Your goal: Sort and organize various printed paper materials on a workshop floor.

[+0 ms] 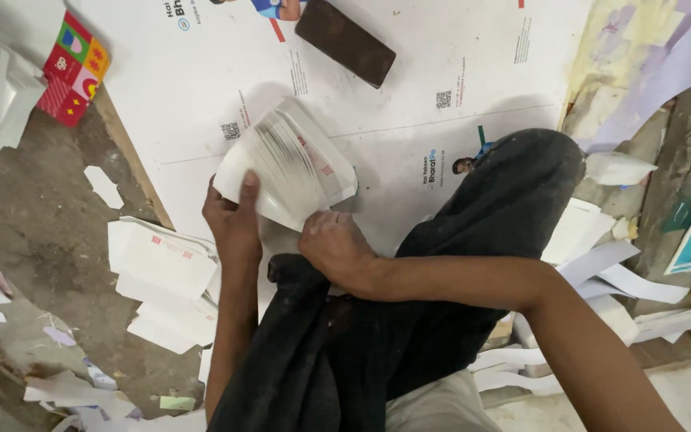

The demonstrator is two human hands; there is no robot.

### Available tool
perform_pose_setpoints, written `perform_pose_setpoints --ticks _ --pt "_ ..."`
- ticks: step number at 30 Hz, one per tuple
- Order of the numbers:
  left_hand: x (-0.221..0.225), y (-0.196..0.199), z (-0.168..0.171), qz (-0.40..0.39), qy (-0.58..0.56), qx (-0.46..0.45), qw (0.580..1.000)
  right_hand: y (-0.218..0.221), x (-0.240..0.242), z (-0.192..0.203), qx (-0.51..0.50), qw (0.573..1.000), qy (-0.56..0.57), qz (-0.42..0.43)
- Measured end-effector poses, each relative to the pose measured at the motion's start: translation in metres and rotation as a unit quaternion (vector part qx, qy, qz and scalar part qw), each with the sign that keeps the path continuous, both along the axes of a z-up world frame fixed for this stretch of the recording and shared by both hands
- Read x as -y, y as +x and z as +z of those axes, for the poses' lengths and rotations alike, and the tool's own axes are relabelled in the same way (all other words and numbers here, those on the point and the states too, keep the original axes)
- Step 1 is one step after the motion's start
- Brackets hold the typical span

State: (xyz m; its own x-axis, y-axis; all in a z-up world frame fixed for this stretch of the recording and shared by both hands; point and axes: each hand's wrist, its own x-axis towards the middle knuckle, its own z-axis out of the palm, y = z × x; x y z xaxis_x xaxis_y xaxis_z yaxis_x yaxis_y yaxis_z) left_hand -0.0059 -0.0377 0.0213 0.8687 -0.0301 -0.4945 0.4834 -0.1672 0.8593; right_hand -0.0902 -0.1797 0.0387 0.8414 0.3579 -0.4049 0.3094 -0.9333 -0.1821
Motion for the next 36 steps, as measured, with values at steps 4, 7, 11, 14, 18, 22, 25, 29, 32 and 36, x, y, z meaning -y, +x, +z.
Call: perform_pose_setpoints --ticks 4,7,11,14,18,22,25,29,32,36 --pt "-0.019 -0.005 -0.016 0.06 -0.1 -0.042 0.992 0.003 0.009 0.0 0.007 1.0 0.0 0.024" --pt "-0.025 -0.011 -0.023 0.02 -0.121 0.012 0.992 0.0 0.01 -0.001 -0.023 0.999 0.038 -0.002" --pt "-0.021 -0.008 -0.018 -0.023 -0.075 0.034 0.996 0.008 0.013 0.011 -0.004 1.0 0.024 0.008" --pt "-0.013 -0.002 -0.003 -0.028 -0.048 0.031 0.998 0.011 0.015 0.014 -0.007 0.999 0.033 0.012" --pt "-0.02 -0.011 -0.014 -0.028 0.02 0.046 0.998 0.011 0.017 0.015 -0.011 0.999 0.03 0.024" --pt "-0.025 -0.009 -0.027 -0.027 0.054 0.013 0.998 0.009 0.017 0.011 0.014 0.999 0.045 0.015" --pt "-0.012 0.008 -0.002 -0.033 0.048 -0.006 0.998 0.011 0.017 0.015 0.011 0.999 0.039 0.021" --pt "0.001 0.023 0.028 -0.068 0.056 0.11 0.99 0.007 0.018 0.012 -0.003 0.999 0.037 0.023" --pt "-0.002 0.02 0.021 -0.071 0.085 0.107 0.988 0.01 0.019 0.014 0.009 0.999 0.035 0.034" --pt "-0.003 0.022 0.019 -0.08 0.145 -0.004 0.986 0.016 0.02 0.019 -0.01 0.998 0.053 0.037"
